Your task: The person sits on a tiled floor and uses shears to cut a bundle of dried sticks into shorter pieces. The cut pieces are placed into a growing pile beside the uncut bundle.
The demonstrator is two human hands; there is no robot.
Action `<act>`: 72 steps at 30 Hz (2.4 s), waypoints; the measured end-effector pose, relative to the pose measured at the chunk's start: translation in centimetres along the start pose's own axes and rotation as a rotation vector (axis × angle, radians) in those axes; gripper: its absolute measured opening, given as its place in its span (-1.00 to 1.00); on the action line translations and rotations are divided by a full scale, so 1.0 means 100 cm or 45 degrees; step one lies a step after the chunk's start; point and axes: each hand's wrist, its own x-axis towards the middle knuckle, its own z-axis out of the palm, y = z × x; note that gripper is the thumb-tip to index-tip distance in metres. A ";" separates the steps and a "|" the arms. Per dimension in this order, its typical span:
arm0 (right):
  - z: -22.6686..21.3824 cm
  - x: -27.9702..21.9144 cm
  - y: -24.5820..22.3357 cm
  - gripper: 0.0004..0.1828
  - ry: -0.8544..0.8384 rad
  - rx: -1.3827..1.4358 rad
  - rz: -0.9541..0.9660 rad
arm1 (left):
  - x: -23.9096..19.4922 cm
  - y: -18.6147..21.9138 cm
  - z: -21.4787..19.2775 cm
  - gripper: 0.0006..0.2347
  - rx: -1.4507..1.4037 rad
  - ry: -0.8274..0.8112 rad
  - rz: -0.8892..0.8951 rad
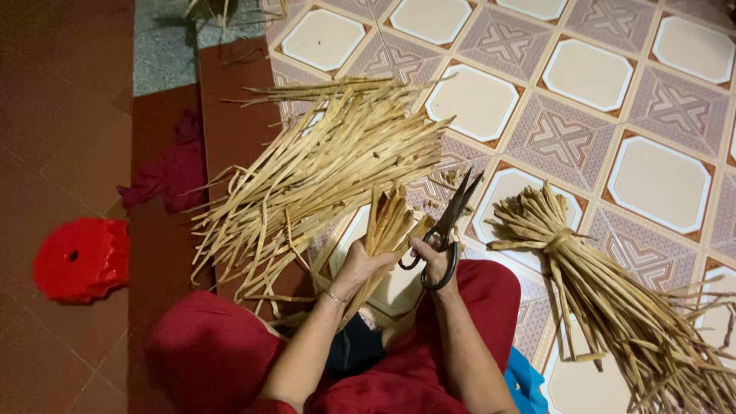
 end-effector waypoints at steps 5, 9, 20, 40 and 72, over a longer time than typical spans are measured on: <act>0.003 -0.010 0.001 -0.52 -0.077 -0.239 0.012 | 0.003 0.013 -0.018 -0.73 0.029 0.152 -0.265; 0.014 -0.023 0.006 -0.38 -0.277 0.037 0.145 | 0.011 0.025 -0.025 -0.75 -0.243 0.283 0.113; 0.023 -0.034 -0.014 -0.33 -0.313 -0.583 -0.005 | 0.015 0.018 -0.028 -0.79 -0.220 0.309 0.142; 0.017 -0.029 -0.016 -0.28 -0.283 -0.970 -0.121 | 0.010 0.021 -0.026 -0.82 -0.299 0.285 0.149; 0.014 0.029 0.120 -0.30 -0.279 -1.871 -0.034 | 0.038 0.038 -0.045 -0.63 -0.169 0.202 0.263</act>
